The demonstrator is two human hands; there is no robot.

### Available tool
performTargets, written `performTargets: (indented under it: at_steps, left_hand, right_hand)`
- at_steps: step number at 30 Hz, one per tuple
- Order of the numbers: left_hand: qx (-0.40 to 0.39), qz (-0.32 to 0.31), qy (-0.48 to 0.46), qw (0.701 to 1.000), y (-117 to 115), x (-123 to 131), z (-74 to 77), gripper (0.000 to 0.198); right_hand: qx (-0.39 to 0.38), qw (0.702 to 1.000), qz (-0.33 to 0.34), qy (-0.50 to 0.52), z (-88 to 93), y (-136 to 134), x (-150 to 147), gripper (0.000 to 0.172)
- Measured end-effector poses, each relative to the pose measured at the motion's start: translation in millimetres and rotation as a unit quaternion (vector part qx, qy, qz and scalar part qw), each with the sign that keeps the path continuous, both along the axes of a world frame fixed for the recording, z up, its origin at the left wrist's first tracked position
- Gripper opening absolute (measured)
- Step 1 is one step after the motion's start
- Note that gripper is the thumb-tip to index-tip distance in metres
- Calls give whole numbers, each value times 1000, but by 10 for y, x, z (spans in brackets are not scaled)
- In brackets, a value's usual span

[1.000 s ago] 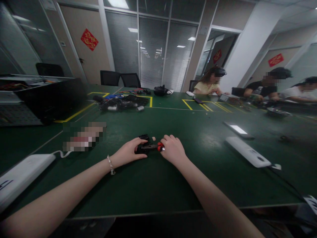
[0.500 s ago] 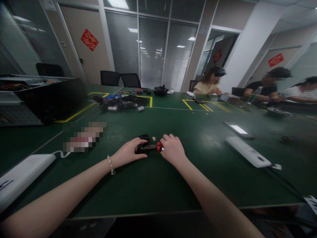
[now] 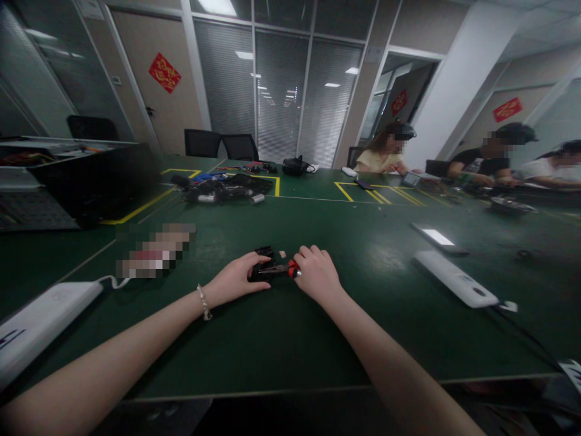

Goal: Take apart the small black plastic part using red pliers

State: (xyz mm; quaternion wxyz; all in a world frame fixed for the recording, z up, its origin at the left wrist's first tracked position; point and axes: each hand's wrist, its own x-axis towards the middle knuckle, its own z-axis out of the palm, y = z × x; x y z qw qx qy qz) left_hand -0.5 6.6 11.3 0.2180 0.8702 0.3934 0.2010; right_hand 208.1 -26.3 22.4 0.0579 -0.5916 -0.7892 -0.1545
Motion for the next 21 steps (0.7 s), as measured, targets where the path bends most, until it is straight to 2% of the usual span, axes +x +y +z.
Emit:
performTargets:
  at_steps: [14,21]
  left_hand:
    - [0,-4,8,1000,7,-6,-9,54]
    - [22,-4,10,1000,18,-4,-25,52]
  right_hand:
    - [-29,999,-10,35,-57,39,38,20]
    - [12,1000,22,-11,-13,20,28,18]
